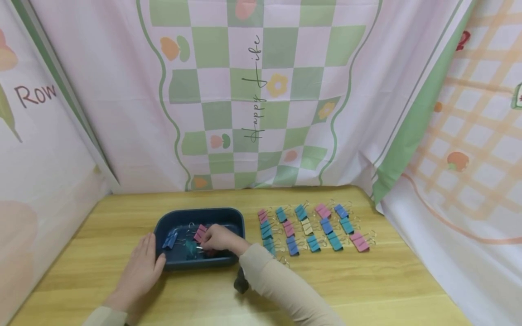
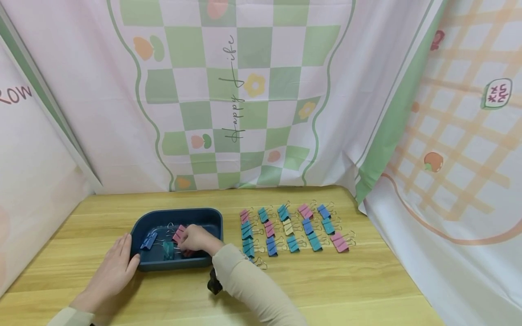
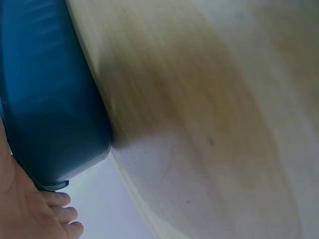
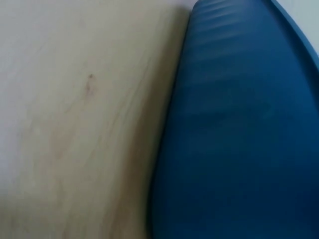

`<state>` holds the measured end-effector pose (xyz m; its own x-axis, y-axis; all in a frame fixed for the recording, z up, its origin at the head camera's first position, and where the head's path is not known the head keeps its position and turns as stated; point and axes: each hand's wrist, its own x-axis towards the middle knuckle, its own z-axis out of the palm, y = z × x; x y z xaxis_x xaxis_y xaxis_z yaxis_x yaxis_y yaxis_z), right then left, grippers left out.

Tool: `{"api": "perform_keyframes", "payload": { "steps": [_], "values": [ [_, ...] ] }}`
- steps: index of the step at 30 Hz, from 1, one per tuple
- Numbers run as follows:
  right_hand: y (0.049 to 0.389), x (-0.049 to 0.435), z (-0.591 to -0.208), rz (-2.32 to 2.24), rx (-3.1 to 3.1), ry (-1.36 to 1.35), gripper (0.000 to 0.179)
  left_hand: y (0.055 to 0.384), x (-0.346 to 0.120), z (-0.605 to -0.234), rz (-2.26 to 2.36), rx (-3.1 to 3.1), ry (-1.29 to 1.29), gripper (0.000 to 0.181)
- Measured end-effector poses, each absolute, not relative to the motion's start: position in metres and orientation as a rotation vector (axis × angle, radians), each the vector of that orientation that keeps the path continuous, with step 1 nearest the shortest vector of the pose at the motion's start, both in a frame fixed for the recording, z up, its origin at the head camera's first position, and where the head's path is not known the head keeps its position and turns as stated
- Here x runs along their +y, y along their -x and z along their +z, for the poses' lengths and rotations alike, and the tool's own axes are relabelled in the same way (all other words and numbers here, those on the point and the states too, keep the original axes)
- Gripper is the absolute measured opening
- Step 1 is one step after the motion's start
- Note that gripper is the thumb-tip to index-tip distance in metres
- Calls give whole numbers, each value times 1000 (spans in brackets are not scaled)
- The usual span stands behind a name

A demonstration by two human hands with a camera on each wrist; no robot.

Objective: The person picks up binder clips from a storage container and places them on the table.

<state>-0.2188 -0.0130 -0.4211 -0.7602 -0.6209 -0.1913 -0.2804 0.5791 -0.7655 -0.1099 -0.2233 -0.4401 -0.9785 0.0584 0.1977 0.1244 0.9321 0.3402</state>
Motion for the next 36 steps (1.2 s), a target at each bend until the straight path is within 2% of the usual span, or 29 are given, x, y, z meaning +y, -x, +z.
{"api": "perform_keyframes", "payload": {
  "steps": [22,36],
  "values": [
    [231,47,-392,-1399,2153,692,14,109,-224,-440,-519,-2895,155,63],
    [231,92,-378,-1432,2139,659,17,110,-225,-441,-532,-2903,154,62]
  ]
}}
